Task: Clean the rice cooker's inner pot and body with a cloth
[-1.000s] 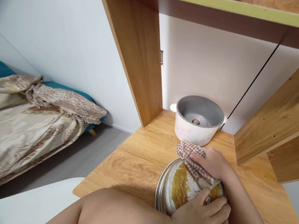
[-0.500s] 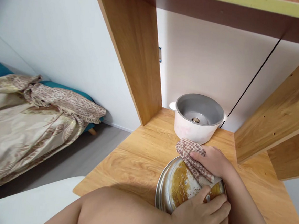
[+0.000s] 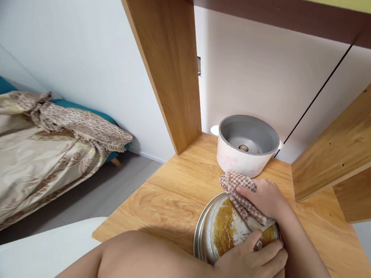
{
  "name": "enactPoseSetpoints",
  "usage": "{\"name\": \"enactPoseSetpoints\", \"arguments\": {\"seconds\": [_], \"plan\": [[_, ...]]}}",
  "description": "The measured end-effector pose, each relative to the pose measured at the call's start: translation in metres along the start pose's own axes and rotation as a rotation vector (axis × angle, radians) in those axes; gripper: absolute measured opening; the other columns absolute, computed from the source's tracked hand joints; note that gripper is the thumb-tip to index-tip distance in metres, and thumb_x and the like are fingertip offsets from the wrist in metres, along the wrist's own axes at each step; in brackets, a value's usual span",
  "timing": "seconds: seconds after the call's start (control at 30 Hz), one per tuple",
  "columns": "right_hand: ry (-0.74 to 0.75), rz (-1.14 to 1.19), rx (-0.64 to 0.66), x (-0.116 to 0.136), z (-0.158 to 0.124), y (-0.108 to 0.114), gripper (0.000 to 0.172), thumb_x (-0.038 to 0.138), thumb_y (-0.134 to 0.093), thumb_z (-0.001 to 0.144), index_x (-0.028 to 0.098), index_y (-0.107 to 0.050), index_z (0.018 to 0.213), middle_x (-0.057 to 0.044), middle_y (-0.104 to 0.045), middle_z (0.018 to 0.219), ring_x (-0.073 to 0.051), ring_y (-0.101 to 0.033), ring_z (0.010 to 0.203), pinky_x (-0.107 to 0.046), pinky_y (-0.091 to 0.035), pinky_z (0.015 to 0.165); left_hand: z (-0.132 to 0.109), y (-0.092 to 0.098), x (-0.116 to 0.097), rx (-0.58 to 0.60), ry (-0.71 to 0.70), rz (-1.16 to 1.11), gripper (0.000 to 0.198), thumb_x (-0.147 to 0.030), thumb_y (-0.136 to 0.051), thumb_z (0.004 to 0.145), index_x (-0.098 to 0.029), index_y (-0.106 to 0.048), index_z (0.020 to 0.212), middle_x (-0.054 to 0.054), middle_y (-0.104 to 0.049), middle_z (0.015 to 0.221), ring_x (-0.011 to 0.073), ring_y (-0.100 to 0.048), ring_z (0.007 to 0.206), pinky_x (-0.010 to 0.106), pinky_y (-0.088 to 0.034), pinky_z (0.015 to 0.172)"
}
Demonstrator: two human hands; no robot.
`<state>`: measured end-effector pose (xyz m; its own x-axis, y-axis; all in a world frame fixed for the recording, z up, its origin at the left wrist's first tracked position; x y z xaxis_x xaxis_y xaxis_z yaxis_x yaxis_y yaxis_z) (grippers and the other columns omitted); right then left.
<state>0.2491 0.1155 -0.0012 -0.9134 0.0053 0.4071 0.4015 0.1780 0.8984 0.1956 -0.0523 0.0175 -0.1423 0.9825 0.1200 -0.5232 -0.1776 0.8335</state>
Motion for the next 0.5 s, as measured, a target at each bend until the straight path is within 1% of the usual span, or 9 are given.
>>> {"name": "enactPoseSetpoints", "arguments": {"seconds": [0.1, 0.23, 0.27, 0.33, 0.4, 0.43, 0.5], "plan": [[-0.039, -0.036, -0.015, -0.0032, -0.0001, 0.0014, 0.053, 0.068, -0.047, 0.095, 0.024, -0.072, 0.079, -0.007, -0.078, 0.088, -0.028, -0.069, 0.085, -0.034, -0.043, 0.072, 0.0004, -0.0014, 0.0001, 0.009, 0.005, -0.003, 0.022, -0.029, -0.059, 0.1, -0.022, -0.08, 0.1, 0.006, -0.074, 0.116, 0.0229, -0.058, 0.114, 0.04, -0.044, 0.084], [0.058, 0.11, 0.024, 0.0031, 0.0002, -0.003, 0.046, 0.064, -0.049, 0.096, 0.025, -0.073, 0.091, -0.004, -0.079, 0.096, -0.026, -0.07, 0.09, -0.033, -0.044, 0.076, 0.0013, -0.0004, 0.0014, 0.004, 0.018, -0.001, 0.024, -0.026, -0.057, 0.101, -0.021, -0.08, 0.098, 0.007, -0.074, 0.115, 0.0219, -0.058, 0.111, 0.041, -0.044, 0.085], [0.068, 0.134, 0.028, 0.0035, 0.0005, -0.0035, 0.046, 0.064, -0.049, 0.096, 0.025, -0.073, 0.092, -0.004, -0.079, 0.096, -0.026, -0.07, 0.089, -0.033, -0.044, 0.076, 0.0015, 0.0, 0.0014, 0.003, 0.017, 0.001, 0.025, -0.025, -0.056, 0.101, -0.021, -0.08, 0.098, 0.007, -0.074, 0.115, 0.0221, -0.059, 0.111, 0.041, -0.043, 0.086], [0.035, 0.104, 0.009, 0.0001, 0.0015, -0.0022, 0.048, 0.066, -0.05, 0.095, 0.024, -0.072, 0.086, -0.005, -0.079, 0.092, -0.026, -0.069, 0.086, -0.033, -0.043, 0.074, 0.0016, 0.0004, 0.0012, 0.003, 0.014, 0.005, 0.025, -0.026, -0.056, 0.101, -0.021, -0.08, 0.099, 0.008, -0.074, 0.116, 0.0232, -0.058, 0.113, 0.041, -0.043, 0.085], [-0.028, 0.018, -0.021, -0.0048, 0.0022, 0.0004, 0.051, 0.068, -0.049, 0.095, 0.024, -0.069, 0.079, -0.007, -0.078, 0.088, -0.027, -0.068, 0.084, -0.034, -0.042, 0.071, 0.0015, 0.0, 0.0013, 0.005, 0.016, 0.009, 0.024, -0.027, -0.056, 0.101, -0.021, -0.08, 0.099, 0.008, -0.074, 0.116, 0.0239, -0.058, 0.115, 0.04, -0.043, 0.085], [-0.049, -0.015, -0.029, -0.0062, 0.0022, 0.0012, 0.052, 0.068, -0.049, 0.094, 0.024, -0.069, 0.078, -0.008, -0.077, 0.087, -0.028, -0.068, 0.084, -0.034, -0.042, 0.071, 0.0014, -0.0002, 0.0015, 0.003, 0.018, 0.01, 0.024, -0.027, -0.056, 0.101, -0.021, -0.08, 0.098, 0.008, -0.074, 0.116, 0.024, -0.057, 0.115, 0.04, -0.043, 0.085], [-0.048, -0.023, -0.021, -0.0053, 0.0019, 0.0004, 0.051, 0.068, -0.047, 0.095, 0.024, -0.07, 0.082, -0.009, -0.078, 0.091, -0.028, -0.069, 0.087, -0.035, -0.042, 0.073, 0.0011, 0.0, 0.0016, -0.009, 0.023, 0.008, 0.023, -0.026, -0.057, 0.1, -0.021, -0.08, 0.097, 0.008, -0.074, 0.115, 0.0236, -0.057, 0.114, 0.04, -0.042, 0.084]]}}
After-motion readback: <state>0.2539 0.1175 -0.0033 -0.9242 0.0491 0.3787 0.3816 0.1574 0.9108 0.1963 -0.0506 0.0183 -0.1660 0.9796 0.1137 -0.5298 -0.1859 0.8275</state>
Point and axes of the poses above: each hand's wrist, its own z-axis towards the middle knuckle, its own y-axis out of the back of the hand, x = y × z, the point moved 10 cm from there along z, towards the middle knuckle
